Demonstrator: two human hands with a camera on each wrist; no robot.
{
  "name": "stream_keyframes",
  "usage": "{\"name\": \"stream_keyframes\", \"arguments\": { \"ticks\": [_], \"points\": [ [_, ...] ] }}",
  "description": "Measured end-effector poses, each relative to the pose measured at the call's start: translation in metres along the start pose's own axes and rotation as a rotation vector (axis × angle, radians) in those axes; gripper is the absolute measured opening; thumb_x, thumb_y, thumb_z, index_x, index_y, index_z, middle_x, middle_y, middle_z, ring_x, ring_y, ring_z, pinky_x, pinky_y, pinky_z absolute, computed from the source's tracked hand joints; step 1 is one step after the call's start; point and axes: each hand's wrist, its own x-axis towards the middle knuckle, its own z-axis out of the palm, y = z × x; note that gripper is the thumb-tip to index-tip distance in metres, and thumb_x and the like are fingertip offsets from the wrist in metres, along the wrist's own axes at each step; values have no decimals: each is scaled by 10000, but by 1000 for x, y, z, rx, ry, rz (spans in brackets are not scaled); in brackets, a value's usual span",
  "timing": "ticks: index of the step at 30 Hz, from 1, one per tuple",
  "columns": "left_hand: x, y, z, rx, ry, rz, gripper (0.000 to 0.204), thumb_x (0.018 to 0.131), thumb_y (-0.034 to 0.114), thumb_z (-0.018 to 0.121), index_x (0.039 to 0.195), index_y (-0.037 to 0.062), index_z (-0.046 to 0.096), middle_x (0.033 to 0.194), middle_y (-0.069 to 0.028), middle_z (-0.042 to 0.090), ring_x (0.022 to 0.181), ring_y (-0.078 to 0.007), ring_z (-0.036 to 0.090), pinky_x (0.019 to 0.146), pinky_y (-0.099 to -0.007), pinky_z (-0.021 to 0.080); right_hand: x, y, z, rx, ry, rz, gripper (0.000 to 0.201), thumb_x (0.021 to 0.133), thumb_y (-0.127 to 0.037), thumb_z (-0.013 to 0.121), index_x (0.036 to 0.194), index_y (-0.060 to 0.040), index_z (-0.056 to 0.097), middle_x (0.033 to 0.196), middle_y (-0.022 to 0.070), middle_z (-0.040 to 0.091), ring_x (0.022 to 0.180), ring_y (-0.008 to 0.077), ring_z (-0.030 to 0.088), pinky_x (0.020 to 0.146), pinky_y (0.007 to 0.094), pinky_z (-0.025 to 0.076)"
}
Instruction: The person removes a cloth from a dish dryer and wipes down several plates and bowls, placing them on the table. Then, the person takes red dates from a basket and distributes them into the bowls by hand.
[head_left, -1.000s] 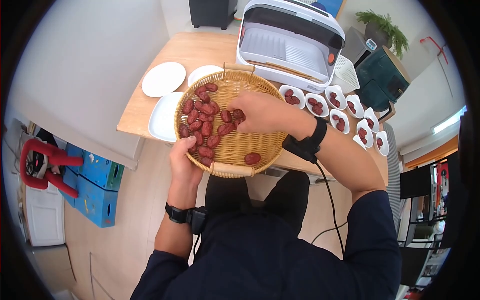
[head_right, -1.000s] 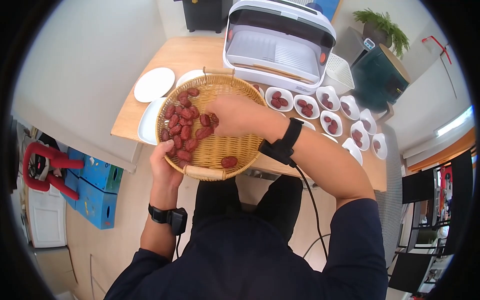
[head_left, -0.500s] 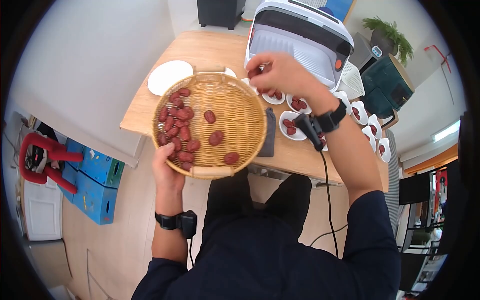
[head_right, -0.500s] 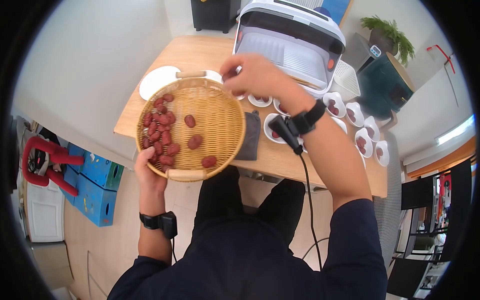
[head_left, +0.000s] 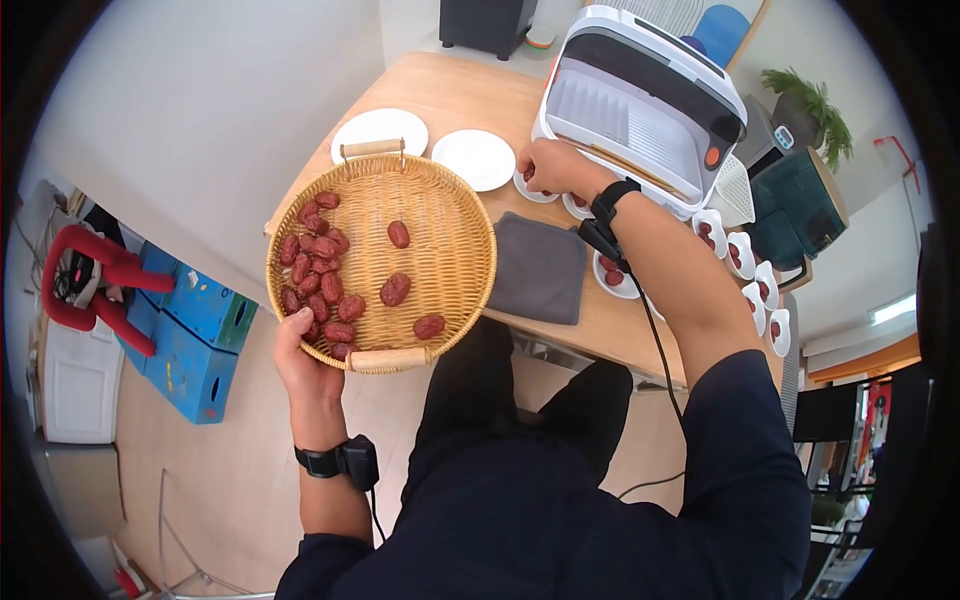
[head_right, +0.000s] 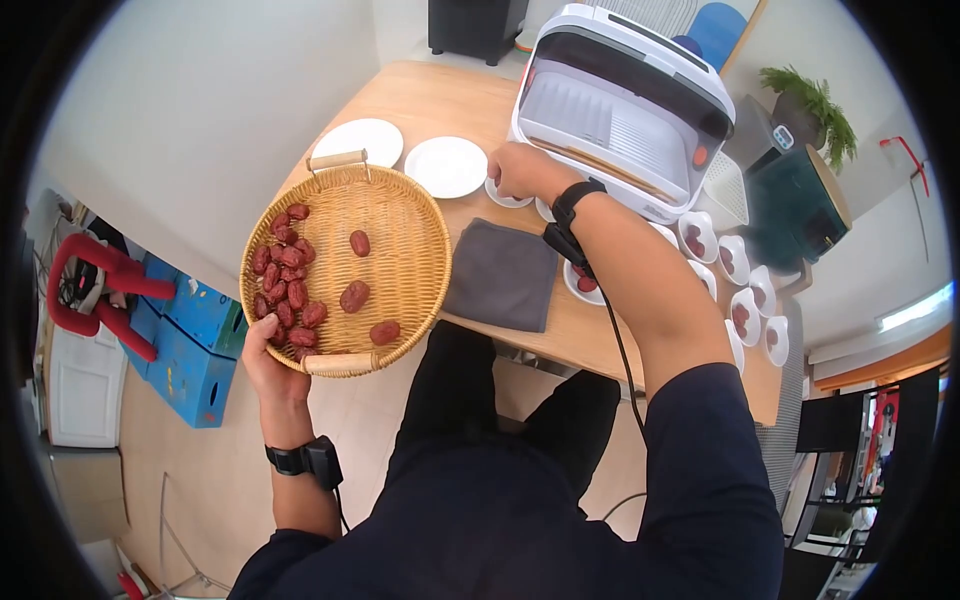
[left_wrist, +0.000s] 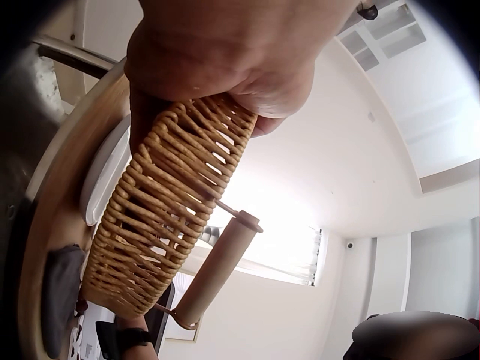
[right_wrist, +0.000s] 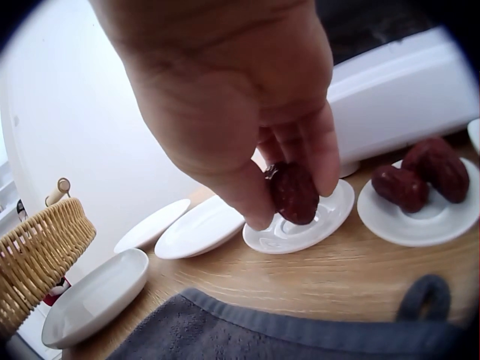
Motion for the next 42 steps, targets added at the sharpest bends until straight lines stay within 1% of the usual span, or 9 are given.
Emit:
{"name": "stream_keyframes", "arguments": {
  "ticks": [7,9,12,13,17,20,21,37,42],
  "points": [
    [6,-3,8,23,-5,-1,657,884,152,546,1500,-33,413,1469,-203,545,1325,-350,575,1134,-497,471,-16,-9,-2,-75,-76,-23,345,729,-132,792,1051,-18,748,943,142,766,885,291,731,764,371,562],
    [9,-5,6,15,-21,-3,653,886,151,545,1498,-34,416,1462,-202,552,1313,-348,585,1125,-495,479,-35,-21,-4,17,128,5,283,803,-150,732,1055,-25,752,906,142,765,870,279,736,756,373,565],
    [13,-10,2,-5,-77,-71,637,891,144,541,1489,-38,422,1443,-200,571,1290,-342,602,1114,-492,489,-44,-52,-32,58,125,227,239,863,-141,671,1060,-37,758,892,145,764,855,277,739,762,382,568],
    [13,-16,9,2,-70,-89,653,880,153,555,1492,-34,425,1455,-196,563,1314,-342,582,1139,-491,462,-49,-48,-25,258,426,1,222,904,-168,640,1052,-55,760,889,141,765,824,287,736,755,395,570],
    [13,-34,34,-10,-148,-160,659,876,161,570,1492,-28,433,1455,-190,565,1324,-339,572,1156,-488,444,-97,-98,-29,37,215,-473,236,897,-162,684,1099,-57,744,1035,122,726,909,305,706,823,396,559],
    [12,-46,50,-8,-210,-218,656,879,162,566,1493,-26,433,1450,-187,569,1317,-335,577,1150,-485,450,-122,-115,-22,-75,-23,-559,216,871,-169,714,1061,-70,745,1071,128,687,977,335,684,858,418,545],
    [11,-50,53,-5,-234,-252,655,881,165,565,1494,-25,432,1447,-185,572,1313,-334,580,1146,-483,454,-121,-104,-7,-95,27,-625,186,847,-147,722,1014,-66,735,1045,123,670,938,350,677,824,444,544],
    [3,-78,89,-20,-269,-282,645,877,138,535,1482,-55,423,1445,-210,561,1311,-337,581,1141,-482,465,-168,-96,1,-62,-192,-561,252,810,-76,692,1051,-80,764,970,158,677,954,357,686,820,456,538],
    [4,-72,78,-9,-258,-253,641,885,162,530,1483,-46,429,1432,-200,573,1311,-337,584,1133,-479,474,-172,-99,-13,100,-311,-379,237,819,-96,708,1046,-111,772,955,130,744,925,333,712,792,449,548]
  ]
}}
